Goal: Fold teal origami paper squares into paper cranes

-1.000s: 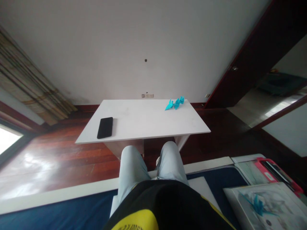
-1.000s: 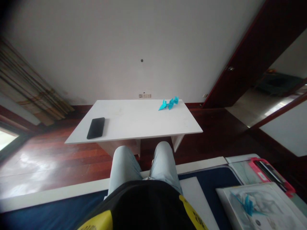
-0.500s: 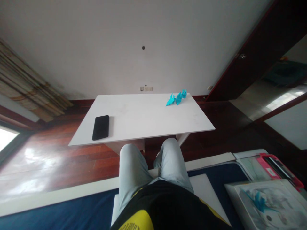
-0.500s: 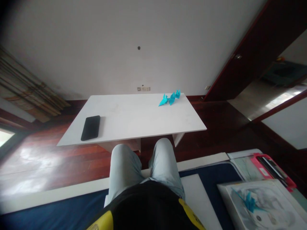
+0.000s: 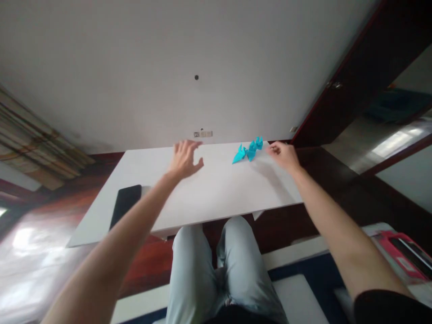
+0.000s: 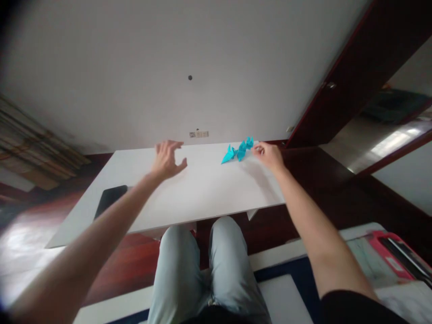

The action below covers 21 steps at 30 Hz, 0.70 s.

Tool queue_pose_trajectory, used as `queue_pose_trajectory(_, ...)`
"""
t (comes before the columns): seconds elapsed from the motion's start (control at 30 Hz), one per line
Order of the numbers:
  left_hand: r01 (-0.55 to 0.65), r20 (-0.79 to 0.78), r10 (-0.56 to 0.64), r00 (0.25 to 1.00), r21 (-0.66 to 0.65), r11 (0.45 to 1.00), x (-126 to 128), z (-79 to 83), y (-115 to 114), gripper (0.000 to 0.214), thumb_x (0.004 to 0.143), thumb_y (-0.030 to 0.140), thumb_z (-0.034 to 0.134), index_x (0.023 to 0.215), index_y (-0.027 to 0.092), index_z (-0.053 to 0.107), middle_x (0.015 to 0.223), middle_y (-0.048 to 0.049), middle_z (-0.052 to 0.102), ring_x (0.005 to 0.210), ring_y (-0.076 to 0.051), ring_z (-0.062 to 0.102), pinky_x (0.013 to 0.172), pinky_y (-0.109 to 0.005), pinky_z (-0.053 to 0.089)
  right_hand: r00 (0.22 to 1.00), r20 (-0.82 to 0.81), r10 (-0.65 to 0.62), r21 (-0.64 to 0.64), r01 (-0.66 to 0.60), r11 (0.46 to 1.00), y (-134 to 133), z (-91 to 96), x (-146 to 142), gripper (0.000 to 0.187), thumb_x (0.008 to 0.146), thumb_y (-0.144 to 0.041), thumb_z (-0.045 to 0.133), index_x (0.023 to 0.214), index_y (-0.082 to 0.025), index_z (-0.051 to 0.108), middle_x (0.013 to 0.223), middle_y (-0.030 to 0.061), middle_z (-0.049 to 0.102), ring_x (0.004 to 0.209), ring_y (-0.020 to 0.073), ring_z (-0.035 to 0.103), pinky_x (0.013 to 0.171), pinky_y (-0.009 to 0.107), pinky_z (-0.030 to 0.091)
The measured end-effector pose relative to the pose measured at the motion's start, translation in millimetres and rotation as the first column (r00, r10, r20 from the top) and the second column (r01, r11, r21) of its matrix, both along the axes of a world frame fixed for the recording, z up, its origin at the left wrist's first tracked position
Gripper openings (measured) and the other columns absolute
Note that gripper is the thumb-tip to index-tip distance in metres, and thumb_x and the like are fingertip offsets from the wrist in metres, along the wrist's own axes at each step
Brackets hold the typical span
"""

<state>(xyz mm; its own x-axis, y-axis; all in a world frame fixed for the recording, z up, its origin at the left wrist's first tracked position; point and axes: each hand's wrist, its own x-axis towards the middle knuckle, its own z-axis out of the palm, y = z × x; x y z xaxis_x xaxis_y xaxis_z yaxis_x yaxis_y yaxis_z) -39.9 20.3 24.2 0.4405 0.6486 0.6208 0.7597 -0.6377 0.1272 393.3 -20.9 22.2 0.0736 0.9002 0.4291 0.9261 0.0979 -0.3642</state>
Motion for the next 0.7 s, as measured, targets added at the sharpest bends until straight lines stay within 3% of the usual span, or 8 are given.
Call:
queue_pose_trajectory(0.1, 0.138, -0.034, -0.149, 0.988, -0.214, 0.967, 31, -54.2, 13, 0.031, 0.105, 0.023, 0.067, 0.133, 0.014, 0.077, 0.092, -0.0066, 0.080, 0.087, -0.023, 0.075, 0.100, -0.043, 0.058, 0.989, -0.123, -0.085, -0.113, 0.072, 0.991, 35, -46.9, -18, 0.026, 0.106, -0.039, 0.081, 0.121, -0.018, 0.079, 0.098, 0.0087, 0.085, 0.093, 0.0265, 0.082, 0.092, 0.041, 0.064)
queue_pose_trajectory(0.17, 0.192, -0.003, -0.203, 0.979, -0.308, 0.932, 44, -85.0, 11, 0.024, 0.106, 0.025, 0.062, 0.118, 0.019, 0.082, 0.082, -0.0029, 0.075, 0.075, -0.020, 0.070, 0.088, -0.037, 0.054, 0.961, -0.239, -0.140, -0.164, 0.102, 0.981, 51, -76.3, -32, 0.034, 0.101, -0.044, 0.083, 0.124, -0.020, 0.077, 0.099, 0.0095, 0.086, 0.098, 0.0303, 0.083, 0.092, 0.042, 0.062)
queue_pose_trajectory(0.23, 0.231, 0.060, -0.226, 0.972, -0.384, 0.894, 45, -104.1, 7, 0.022, 0.105, 0.026, 0.063, 0.114, 0.021, 0.083, 0.073, 0.0004, 0.070, 0.068, -0.019, 0.066, 0.079, -0.033, 0.049, 0.939, -0.317, -0.136, -0.165, 0.086, 0.983, 62, -95.9, -40, 0.042, 0.099, -0.052, 0.081, 0.127, -0.022, 0.074, 0.096, 0.0080, 0.085, 0.095, 0.0313, 0.082, 0.090, 0.043, 0.060)
queue_pose_trajectory(0.37, 0.237, 0.197, -0.168, 0.966, -0.414, 0.879, 33, -112.4, 2, 0.022, 0.105, 0.029, 0.062, 0.113, 0.023, 0.082, 0.074, 0.0014, 0.069, 0.068, -0.017, 0.062, 0.077, -0.031, 0.046, 0.924, -0.373, -0.089, -0.087, 0.061, 0.994, 83, -106.0, -53, 0.041, 0.094, -0.053, 0.082, 0.120, -0.023, 0.071, 0.091, 0.0079, 0.082, 0.093, 0.0321, 0.079, 0.090, 0.043, 0.057)
queue_pose_trajectory(0.5, 0.214, 0.318, -0.067, 0.946, -0.456, 0.864, 34, -109.3, 9, 0.024, 0.102, 0.030, 0.063, 0.116, 0.023, 0.081, 0.079, 0.0006, 0.071, 0.069, -0.017, 0.063, 0.074, -0.030, 0.045, 0.880, -0.475, -0.009, 0.040, 0.032, 0.999, 106, -100.0, -83, 0.037, 0.092, -0.061, 0.078, 0.091, -0.026, 0.064, 0.081, 0.0045, 0.073, 0.079, 0.0251, 0.067, 0.080, 0.039, 0.052)
queue_pose_trajectory(0.57, 0.205, 0.363, -0.027, 0.931, -0.461, 0.863, 39, -108.9, 19, 0.024, 0.099, 0.029, 0.065, 0.116, 0.022, 0.080, 0.085, -0.0010, 0.075, 0.071, -0.016, 0.064, 0.075, -0.031, 0.047, 0.777, -0.624, 0.085, 0.098, -0.030, 0.995, 117, -95.8, -107, 0.048, 0.085, -0.071, 0.081, 0.084, -0.027, 0.060, 0.076, 0.0000, 0.066, 0.073, 0.0198, 0.060, 0.074, 0.034, 0.048)
queue_pose_trajectory(0.63, 0.192, 0.404, 0.021, 0.914, -0.479, 0.857, 42, -108.1, 31, 0.020, 0.093, 0.028, 0.070, 0.110, 0.021, 0.080, 0.089, -0.0026, 0.077, 0.074, -0.017, 0.067, 0.075, -0.031, 0.049, 0.547, -0.820, 0.167, 0.118, -0.124, 0.985, 125, -92.1, -135, 0.055, 0.080, -0.077, 0.083, 0.084, -0.027, 0.059, 0.075, -0.0028, 0.061, 0.066, 0.0153, 0.051, 0.063, 0.031, 0.041)
queue_pose_trajectory(0.7, 0.207, 0.480, 0.086, 0.873, -0.525, 0.826, 43, -105.9, 43, 0.021, 0.094, 0.035, 0.074, 0.107, 0.019, 0.078, 0.089, -0.0034, 0.078, 0.073, -0.017, 0.068, 0.074, -0.031, 0.052, 0.314, -0.937, 0.154, 0.089, -0.211, 0.973, 128, -90.2, -161, 0.061, 0.076, -0.082, 0.085, 0.082, -0.028, 0.057, 0.069, -0.0059, 0.054, 0.056, 0.0119, 0.038, 0.054, 0.030, 0.028)
